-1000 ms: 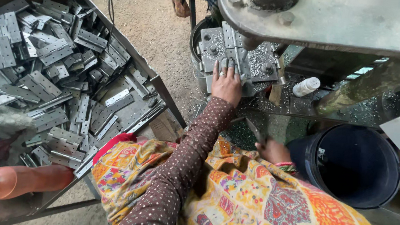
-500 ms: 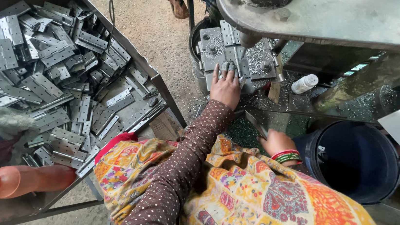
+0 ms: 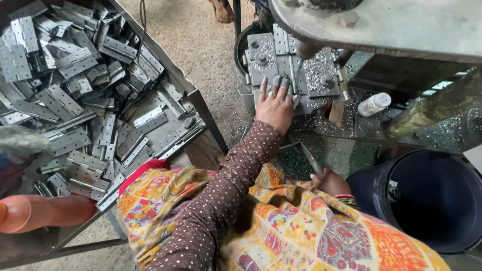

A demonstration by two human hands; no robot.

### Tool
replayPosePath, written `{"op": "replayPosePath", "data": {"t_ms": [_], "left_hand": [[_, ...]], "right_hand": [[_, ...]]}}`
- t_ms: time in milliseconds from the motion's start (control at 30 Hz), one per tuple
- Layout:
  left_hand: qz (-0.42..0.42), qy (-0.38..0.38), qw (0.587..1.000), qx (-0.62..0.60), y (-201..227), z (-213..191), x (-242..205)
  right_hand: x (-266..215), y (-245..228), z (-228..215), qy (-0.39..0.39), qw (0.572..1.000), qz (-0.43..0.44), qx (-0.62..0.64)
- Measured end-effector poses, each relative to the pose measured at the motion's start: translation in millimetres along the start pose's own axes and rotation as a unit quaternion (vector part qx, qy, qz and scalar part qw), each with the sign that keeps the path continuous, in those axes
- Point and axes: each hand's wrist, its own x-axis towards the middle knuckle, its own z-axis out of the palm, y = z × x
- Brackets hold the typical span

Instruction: The person picks metal pieces from a bin, places them into a press machine, and operates the lever to process them. They repeat this cycle continuously, handling each piece individually.

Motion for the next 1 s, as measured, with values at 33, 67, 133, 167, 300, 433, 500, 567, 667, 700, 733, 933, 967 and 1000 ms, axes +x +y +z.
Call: {"op": "replayPosePath", "data": {"t_ms": [33,67,133,167,300,433,500,567,667,700,733,933,967,1000], "left_hand": [[-0.007,-0.02,1.0,-0.007,-2.2,-1.8,4.5],[-0.003,-0.04,0.999,0.014,-4.2,-2.5,9.7],[0.005,-0.082,0.995,0.054,-7.6,0.6,23.9],[0.001,-0.077,0.995,0.056,-8.6,3.6,26.2],[-0.013,-0.062,0.997,0.053,-10.9,12.7,36.9],[-0.018,-0.029,0.999,0.034,-17.2,18.7,33.3],[-0.008,-0.055,0.997,0.057,-16.3,20.7,16.1],[0.001,-0.043,0.997,0.057,-15.8,16.4,25.3],[0.003,-0.021,0.999,0.038,-15.8,9.6,29.5],[0.002,-0.018,0.999,0.044,-16.6,7.5,33.3],[0.002,-0.02,0.998,0.051,-17.1,6.0,32.8],[-0.013,-0.053,0.997,0.051,-22.1,7.9,54.9],[-0.01,-0.05,0.998,0.048,-22.6,8.3,57.1],[-0.007,-0.047,0.998,0.044,-22.6,9.3,57.9]], "right_hand": [[1.5,-6.2,-11.8,-0.008,0.999,0.007,-0.031],[-0.5,-9.8,-24.8,-0.019,0.998,0.016,-0.06],[-3.1,-20.6,-40.0,-0.022,0.994,0.019,-0.104],[-6.1,-25.1,-42.7,-0.013,0.993,0.013,-0.119],[-15.1,-36.2,-37.5,-0.014,0.995,0.03,-0.091],[-18.0,-36.4,-15.8,0.018,0.998,0.052,-0.04],[-34.8,-32.7,-4.1,0.031,0.997,0.062,-0.019],[-24.0,-34.9,-13.0,0.011,0.998,0.063,-0.023],[-16.9,-35.4,-32.0,-0.036,0.997,0.051,-0.041],[-10.9,-36.3,-38.8,-0.054,0.996,0.043,-0.049],[-9.7,-35.6,-42.0,-0.038,0.996,0.041,-0.067],[0.3,-8.1,-22.9,-0.006,0.996,-0.012,-0.086],[1.2,-4.1,-11.0,-0.028,0.998,-0.002,-0.055],[-0.3,2.1,0.3,-0.05,0.998,0.009,-0.024]]}}
